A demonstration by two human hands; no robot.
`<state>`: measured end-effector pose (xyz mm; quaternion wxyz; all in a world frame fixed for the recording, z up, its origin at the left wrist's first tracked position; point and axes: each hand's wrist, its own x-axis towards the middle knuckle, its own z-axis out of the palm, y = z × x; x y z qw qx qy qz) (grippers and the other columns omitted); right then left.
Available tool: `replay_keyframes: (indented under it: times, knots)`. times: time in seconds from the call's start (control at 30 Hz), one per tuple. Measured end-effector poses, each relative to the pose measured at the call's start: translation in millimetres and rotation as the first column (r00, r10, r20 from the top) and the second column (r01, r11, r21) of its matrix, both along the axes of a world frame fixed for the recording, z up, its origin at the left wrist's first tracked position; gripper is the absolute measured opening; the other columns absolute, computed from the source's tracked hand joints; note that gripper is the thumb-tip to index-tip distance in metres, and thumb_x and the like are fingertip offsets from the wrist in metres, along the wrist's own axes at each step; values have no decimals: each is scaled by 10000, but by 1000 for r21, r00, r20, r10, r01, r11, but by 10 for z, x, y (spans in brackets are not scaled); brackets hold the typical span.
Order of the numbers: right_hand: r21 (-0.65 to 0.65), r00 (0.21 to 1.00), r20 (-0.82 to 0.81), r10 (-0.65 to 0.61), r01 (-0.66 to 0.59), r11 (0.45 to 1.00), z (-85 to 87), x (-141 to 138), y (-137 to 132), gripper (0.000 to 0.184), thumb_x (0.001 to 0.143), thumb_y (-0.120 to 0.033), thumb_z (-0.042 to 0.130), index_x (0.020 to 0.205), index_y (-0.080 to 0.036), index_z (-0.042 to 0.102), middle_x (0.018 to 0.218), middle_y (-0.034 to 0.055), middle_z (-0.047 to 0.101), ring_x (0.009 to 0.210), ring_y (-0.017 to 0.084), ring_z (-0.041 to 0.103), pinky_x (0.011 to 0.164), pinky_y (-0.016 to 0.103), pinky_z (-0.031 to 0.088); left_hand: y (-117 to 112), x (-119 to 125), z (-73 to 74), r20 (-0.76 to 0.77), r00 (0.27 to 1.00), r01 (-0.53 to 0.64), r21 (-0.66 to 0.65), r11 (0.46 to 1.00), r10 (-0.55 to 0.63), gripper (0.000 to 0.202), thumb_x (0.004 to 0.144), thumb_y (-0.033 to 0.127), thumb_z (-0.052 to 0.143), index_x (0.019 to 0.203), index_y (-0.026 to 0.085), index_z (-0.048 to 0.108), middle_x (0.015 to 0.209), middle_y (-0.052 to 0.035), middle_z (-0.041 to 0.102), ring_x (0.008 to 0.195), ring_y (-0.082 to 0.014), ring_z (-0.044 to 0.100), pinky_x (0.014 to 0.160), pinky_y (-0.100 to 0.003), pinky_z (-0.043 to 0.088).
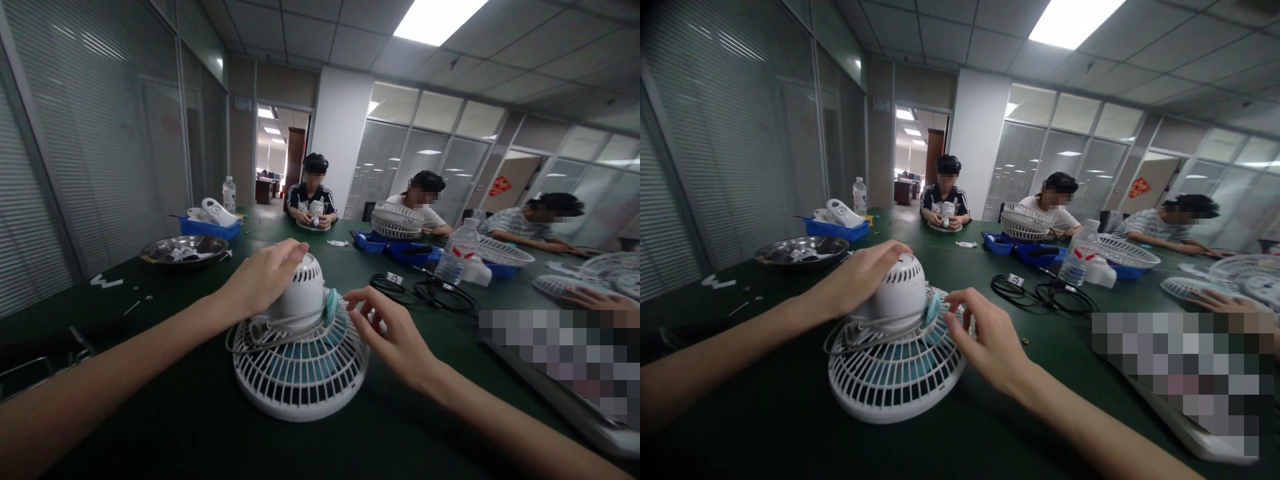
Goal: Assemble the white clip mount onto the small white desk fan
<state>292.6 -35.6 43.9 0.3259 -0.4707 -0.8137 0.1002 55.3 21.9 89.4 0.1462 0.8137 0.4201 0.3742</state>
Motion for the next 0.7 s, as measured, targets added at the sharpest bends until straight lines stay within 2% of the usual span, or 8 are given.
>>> replay_keyframes:
  times: [0.07,0.13,0.27,0.4,0.5,0.6,0.7]
  knots:
    - [51,1000,21,-13,12,999,-22,8,1,228,972,-379,441,1105,-214,525,1022,55,590,861,178,572,741,324,478,-120,-16,58,-178,982,-63,44,997,70,573,938,632,243,1248,250,536,1246,-101,636,1079,-339,608,912,-533,431]
    - [80,999,44,-12,8,997,-28,15,19,238,982,-368,415,1143,-221,509,1116,69,573,998,198,557,878,364,456,-241,-44,86,-281,949,-120,93,988,141,581,925,647,272,1305,263,485,1264,-110,622,1072,-360,609,867,-552,454]
    - [34,989,144,-37,33,999,2,105,148,285,1004,-369,336,1179,-226,510,1211,89,556,1136,218,517,994,411,412,-411,-152,47,-291,930,-178,179,968,225,511,940,589,314,1288,256,485,1239,-94,626,1097,-329,598,895,-512,468]
    - [-14,921,378,-95,108,994,15,351,364,362,992,-411,335,1191,-212,561,1250,112,559,1167,249,519,1014,447,415,-438,-266,-90,-201,962,-172,80,982,185,446,927,561,379,1261,289,490,1263,-64,600,1133,-304,578,956,-479,462]
    - [-21,887,441,-134,160,987,-55,562,471,485,936,-513,427,1282,-196,549,1355,159,505,1241,324,479,1034,525,381,-405,-308,-227,-67,985,-159,41,986,161,465,915,532,423,1317,298,430,1412,-52,478,1279,-304,468,1084,-480,375]
    - [-73,861,486,-150,211,975,-179,682,510,661,845,-622,516,1369,-219,500,1392,176,477,1229,370,492,1012,555,394,-376,-327,-355,-44,998,-42,-63,997,39,597,906,548,441,1437,324,284,1558,-32,289,1419,-300,280,1179,-501,224]
    - [-132,876,466,-126,210,969,-276,702,537,603,860,-562,513,1358,-223,520,1252,160,573,1132,351,556,957,531,444,-355,-341,-457,-14,994,105,-247,963,-111,801,859,675,430,1510,319,128,1599,-47,197,1452,-321,203,1189,-532,171]
